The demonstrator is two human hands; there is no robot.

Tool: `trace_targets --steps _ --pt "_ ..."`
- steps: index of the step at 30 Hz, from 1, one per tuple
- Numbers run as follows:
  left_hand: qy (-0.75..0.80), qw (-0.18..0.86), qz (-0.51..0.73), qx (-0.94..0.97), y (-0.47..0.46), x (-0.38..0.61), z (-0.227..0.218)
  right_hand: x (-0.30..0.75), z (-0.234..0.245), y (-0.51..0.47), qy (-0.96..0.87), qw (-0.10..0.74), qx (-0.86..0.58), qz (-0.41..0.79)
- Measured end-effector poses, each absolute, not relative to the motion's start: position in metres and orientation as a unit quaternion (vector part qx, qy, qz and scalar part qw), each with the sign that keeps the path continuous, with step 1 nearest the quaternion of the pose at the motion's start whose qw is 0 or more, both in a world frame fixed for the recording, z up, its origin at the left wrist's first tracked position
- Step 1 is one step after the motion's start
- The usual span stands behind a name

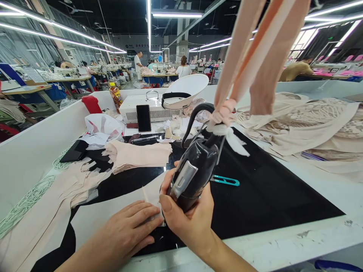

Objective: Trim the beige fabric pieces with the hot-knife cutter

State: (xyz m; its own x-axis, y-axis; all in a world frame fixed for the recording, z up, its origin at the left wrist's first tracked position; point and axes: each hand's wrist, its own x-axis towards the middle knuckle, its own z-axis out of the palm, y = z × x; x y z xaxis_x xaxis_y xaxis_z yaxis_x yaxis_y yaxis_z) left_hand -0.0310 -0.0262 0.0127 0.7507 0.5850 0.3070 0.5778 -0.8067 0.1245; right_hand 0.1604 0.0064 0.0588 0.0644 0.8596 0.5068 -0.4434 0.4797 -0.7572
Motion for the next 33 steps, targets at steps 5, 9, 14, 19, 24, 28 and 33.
trace_targets --steps 5,9,14,19,24,28,33 --pt "0.307 0.011 0.164 0.937 -0.0265 -0.0305 0.0111 0.1624 0.0589 0.005 -0.516 0.685 -0.226 0.463" --pt "0.308 0.005 0.172 0.936 -0.0264 -0.0313 0.0106 0.1612 0.0601 0.0048 -0.504 0.694 -0.212 0.468" --pt "0.311 0.003 0.171 0.935 -0.0252 -0.0315 0.0105 0.1568 0.0617 0.0054 -0.49 0.704 -0.202 0.474" --pt "0.309 0.009 0.177 0.935 -0.0239 -0.0316 0.0118 0.1566 0.062 0.0054 -0.5 0.693 -0.223 0.469" --pt "0.314 0.029 0.187 0.931 -0.0247 -0.0347 0.0149 0.1572 0.0625 0.0057 -0.508 0.691 -0.232 0.459" --pt "0.328 0.048 0.184 0.925 -0.025 -0.0381 0.0138 0.1569 0.0628 0.0045 -0.508 0.693 -0.229 0.458" --pt "0.313 0.041 0.191 0.93 -0.025 -0.0369 0.0123 0.1629 0.0654 -0.0019 -0.523 0.673 -0.221 0.473"
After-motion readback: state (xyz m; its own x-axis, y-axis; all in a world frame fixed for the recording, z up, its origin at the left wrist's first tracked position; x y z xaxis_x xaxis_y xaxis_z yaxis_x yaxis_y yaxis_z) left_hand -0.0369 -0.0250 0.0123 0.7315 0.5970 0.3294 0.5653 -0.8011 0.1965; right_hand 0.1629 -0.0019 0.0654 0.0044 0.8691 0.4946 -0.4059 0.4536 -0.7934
